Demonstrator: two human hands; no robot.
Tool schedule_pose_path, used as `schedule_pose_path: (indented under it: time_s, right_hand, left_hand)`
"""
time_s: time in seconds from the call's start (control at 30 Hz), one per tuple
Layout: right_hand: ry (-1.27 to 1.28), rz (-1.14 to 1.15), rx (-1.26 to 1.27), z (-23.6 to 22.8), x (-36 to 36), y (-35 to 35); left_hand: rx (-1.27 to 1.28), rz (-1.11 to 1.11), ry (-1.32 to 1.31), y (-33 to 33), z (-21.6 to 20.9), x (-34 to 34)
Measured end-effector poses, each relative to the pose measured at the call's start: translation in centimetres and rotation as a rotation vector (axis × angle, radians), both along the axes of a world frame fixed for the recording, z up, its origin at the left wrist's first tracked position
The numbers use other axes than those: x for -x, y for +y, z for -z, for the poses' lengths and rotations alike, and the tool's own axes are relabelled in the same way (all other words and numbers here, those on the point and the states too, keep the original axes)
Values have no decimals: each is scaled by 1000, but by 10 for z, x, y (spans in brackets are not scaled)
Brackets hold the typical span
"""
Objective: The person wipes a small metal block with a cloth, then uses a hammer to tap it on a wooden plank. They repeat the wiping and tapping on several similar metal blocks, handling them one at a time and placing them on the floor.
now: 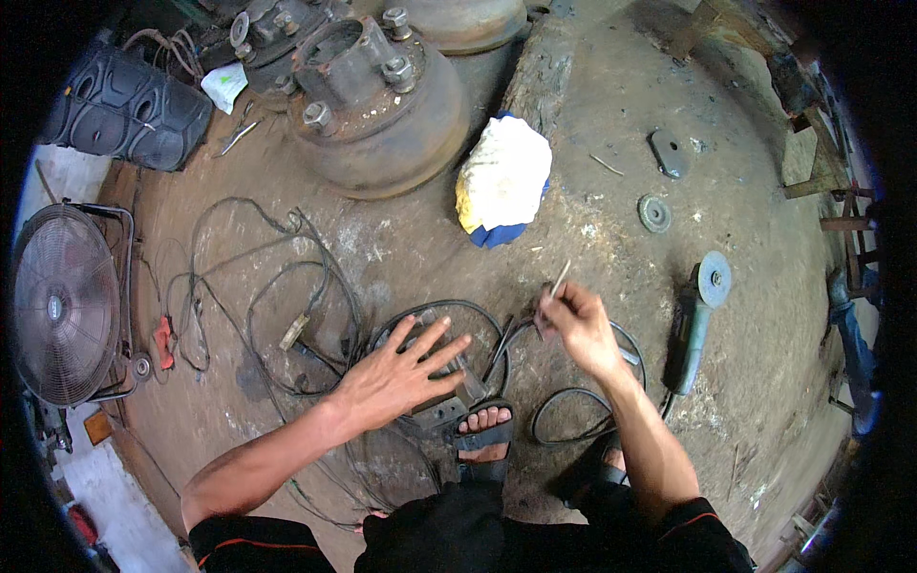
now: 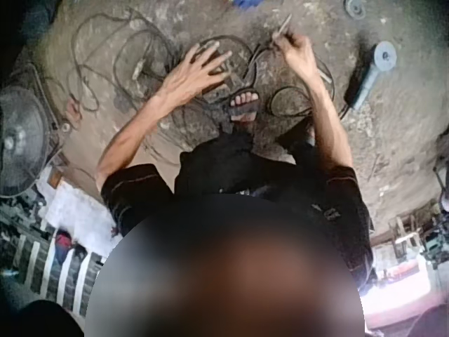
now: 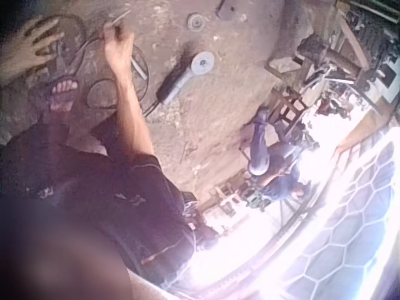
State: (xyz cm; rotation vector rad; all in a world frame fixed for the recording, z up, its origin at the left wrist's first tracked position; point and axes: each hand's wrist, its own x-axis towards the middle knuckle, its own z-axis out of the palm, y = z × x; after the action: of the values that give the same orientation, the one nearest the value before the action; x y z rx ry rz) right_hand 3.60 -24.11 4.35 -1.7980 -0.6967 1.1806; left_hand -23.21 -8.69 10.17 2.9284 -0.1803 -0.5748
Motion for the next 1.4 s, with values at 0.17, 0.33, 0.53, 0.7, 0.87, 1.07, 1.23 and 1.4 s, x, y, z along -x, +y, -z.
schedule_pose_path:
  time_s: [0.17, 0.33, 0.53, 0.7, 0.87, 1.07, 1.23, 1.4]
  right_hand:
    - [-701, -73, -206, 7, -25, 65]
    - [-972, -248, -96, 21, -29, 123]
    - [-926, -259, -158, 40, -39, 115]
    - [-770, -210, -144, 26, -39, 64]
    - [-441, -328, -35, 0, -14, -34]
    - [-292, -485, 129, -13, 4, -71]
    - [58, -24, -73, -44, 25, -29]
    - [-358, -155, -200, -47, 24, -1]
  left_hand:
    - [-16, -132, 54, -7, -3, 14]
    - [38, -277, 82, -14, -6, 29]
    - [198, -459, 55, -19, -9, 37]
    - [222, -461, 81, -17, -27, 29]
    - [397, -619, -174, -24, -56, 17]
    - [761, -992, -412, -43, -37, -27]
    - [1125, -1140, -199, -67, -10, -82]
    - [1185, -1214, -509, -55, 8, -105]
